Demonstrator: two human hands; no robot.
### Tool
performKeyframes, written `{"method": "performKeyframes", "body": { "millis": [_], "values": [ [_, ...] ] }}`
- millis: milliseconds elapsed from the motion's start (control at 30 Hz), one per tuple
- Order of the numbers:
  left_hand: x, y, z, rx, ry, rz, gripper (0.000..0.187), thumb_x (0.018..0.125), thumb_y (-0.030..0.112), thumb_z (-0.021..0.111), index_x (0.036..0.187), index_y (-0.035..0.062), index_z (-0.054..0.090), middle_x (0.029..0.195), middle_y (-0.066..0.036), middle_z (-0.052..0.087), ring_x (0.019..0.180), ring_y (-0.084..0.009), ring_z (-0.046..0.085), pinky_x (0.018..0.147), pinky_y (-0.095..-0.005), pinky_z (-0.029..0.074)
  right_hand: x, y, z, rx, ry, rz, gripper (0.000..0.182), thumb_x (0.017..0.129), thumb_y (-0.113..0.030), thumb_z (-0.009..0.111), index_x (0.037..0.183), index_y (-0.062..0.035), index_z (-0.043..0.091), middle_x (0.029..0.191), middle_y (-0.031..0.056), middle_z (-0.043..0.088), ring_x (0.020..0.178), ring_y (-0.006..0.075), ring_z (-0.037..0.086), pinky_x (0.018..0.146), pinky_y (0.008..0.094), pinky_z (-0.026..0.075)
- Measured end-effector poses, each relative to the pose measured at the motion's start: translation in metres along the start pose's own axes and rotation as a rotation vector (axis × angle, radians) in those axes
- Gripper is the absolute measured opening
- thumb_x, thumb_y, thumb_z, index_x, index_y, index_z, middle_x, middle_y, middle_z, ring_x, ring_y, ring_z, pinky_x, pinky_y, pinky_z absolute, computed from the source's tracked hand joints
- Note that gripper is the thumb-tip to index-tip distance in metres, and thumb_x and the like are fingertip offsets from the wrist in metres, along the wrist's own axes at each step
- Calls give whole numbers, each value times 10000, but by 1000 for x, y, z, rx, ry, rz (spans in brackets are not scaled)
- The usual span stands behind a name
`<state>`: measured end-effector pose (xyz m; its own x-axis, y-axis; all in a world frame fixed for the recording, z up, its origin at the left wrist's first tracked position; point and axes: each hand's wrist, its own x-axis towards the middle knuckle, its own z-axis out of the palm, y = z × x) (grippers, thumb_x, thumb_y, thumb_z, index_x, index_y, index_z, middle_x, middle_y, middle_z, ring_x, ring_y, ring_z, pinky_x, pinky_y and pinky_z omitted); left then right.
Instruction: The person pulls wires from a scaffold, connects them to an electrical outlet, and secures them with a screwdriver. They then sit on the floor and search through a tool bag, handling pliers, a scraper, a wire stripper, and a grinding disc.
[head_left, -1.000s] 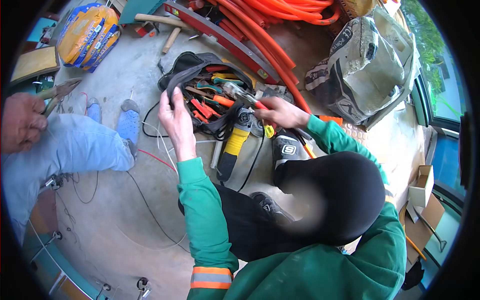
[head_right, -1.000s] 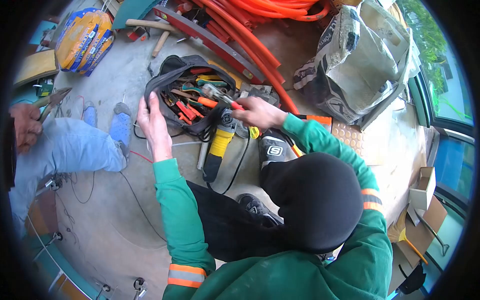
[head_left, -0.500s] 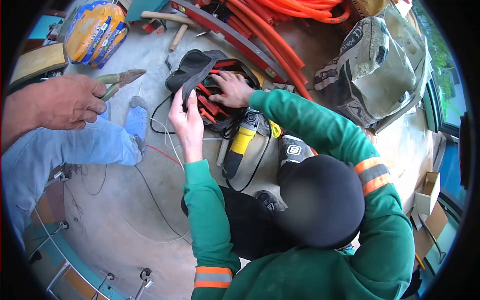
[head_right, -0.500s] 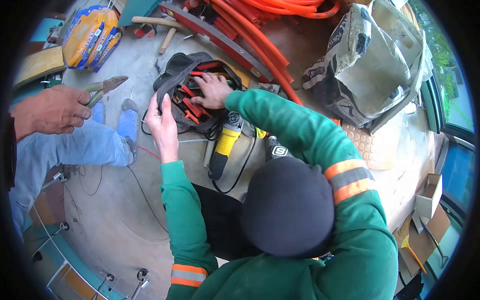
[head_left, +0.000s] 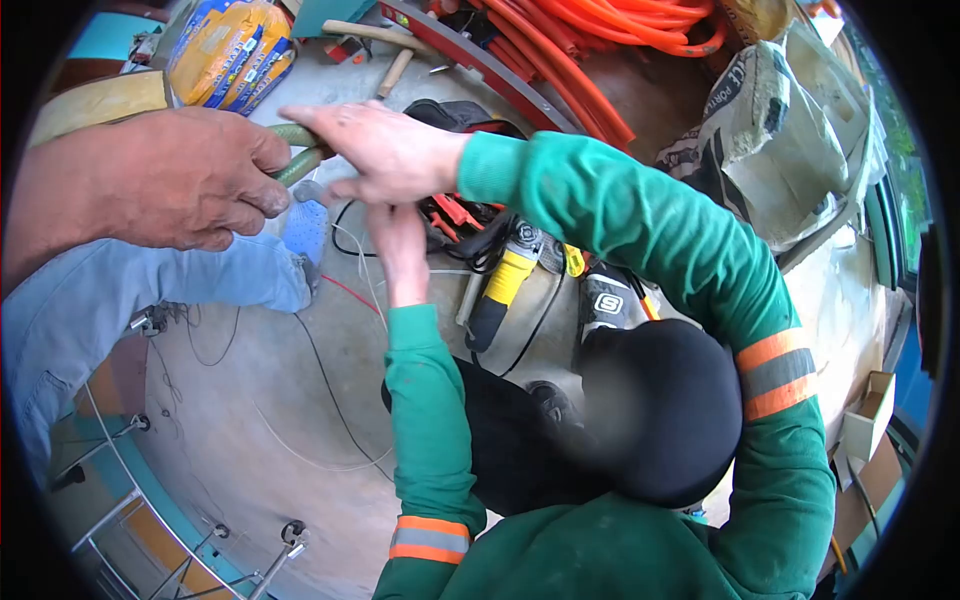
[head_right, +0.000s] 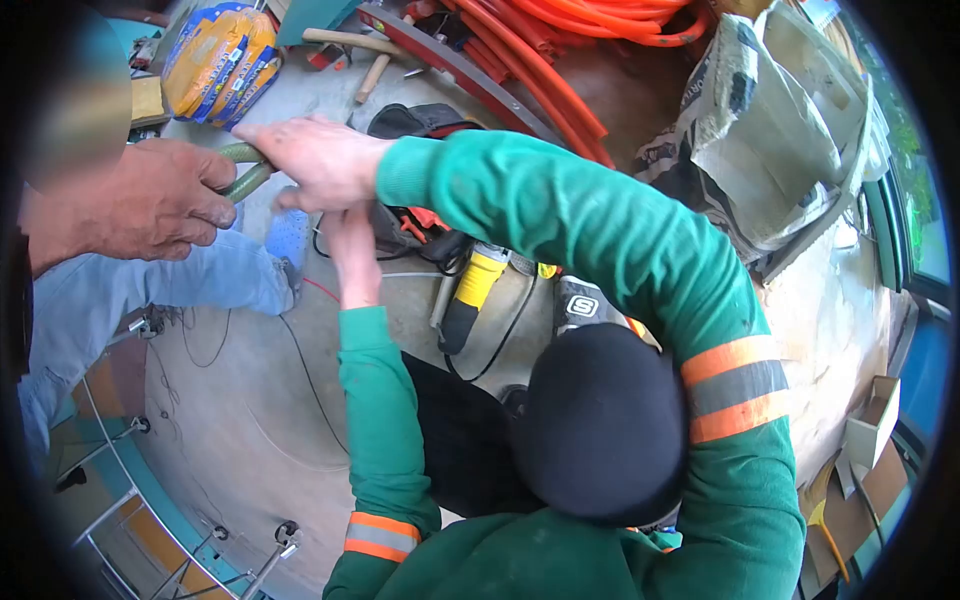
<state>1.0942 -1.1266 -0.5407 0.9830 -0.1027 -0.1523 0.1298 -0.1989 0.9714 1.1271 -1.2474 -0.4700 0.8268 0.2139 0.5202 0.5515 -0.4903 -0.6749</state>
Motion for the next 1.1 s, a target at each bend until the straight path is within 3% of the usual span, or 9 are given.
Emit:
{"method": "performKeyframes", "body": {
  "millis": [67,100,167,300,433,600,767,933,1100],
  "values": [
    [7,-12,-15,-121,13,-65,312,988,191,542,1204,-26,602,1061,-32,620,931,-87,522,798,-261,401,8,-9,-11,104,-193,105,562,853,-174,659,1326,-1,411,1134,239,579,1062,396,583,905,473,467],
    [8,-14,-17,-174,48,-97,287,981,207,577,1171,-2,632,956,30,618,818,-37,502,681,-218,376,0,-5,-10,79,-53,-41,490,851,-138,646,1268,3,430,1044,237,586,945,432,587,791,479,490],
    [4,-13,-16,-90,16,72,247,984,213,579,1104,18,671,864,65,579,738,-12,426,616,-202,303,-29,1,-25,63,-55,42,494,862,-122,663,1283,-4,434,1042,191,603,905,356,626,788,442,508],
    [-1,-2,-12,-111,45,134,206,972,117,563,1047,-53,653,958,-40,666,849,-87,539,792,-264,447,-123,15,-51,375,-14,579,562,862,-142,731,1326,-15,440,1086,59,581,949,139,567,859,337,493],
    [1,2,-3,-186,56,128,212,976,118,563,1041,-62,654,959,-38,669,853,-80,540,799,-260,450,-219,42,-48,404,92,729,592,881,-151,698,1379,-23,405,1181,71,531,1101,125,484,934,322,436],
    [5,-4,5,-145,44,221,212,976,114,568,1060,-55,664,951,-39,687,855,-91,583,803,-264,473,-233,40,-34,-110,-138,839,520,836,-337,698,1196,-5,524,981,272,657,966,425,634,857,470,493],
    [0,-3,9,29,-72,376,209,965,124,593,1042,-57,666,934,-61,700,833,-94,579,777,-284,486,-180,59,1,-116,-298,1019,508,829,-381,688,1114,24,571,988,275,666,983,395,652,894,468,499],
    [-2,-11,2,244,-171,507,222,925,114,629,1079,-43,658,887,-140,670,819,-266,643,788,-340,498,-120,141,49,-278,-194,855,620,772,-221,719,1265,35,443,1351,314,428,1149,453,554,953,485,503],
    [5,-16,-3,195,-169,445,218,916,107,636,1084,-31,659,931,-153,668,852,-272,654,796,-352,500,-153,153,56,-478,-223,350,685,783,-70,637,1399,24,353,1433,327,300,1194,443,517,971,459,511]
  ]
}}
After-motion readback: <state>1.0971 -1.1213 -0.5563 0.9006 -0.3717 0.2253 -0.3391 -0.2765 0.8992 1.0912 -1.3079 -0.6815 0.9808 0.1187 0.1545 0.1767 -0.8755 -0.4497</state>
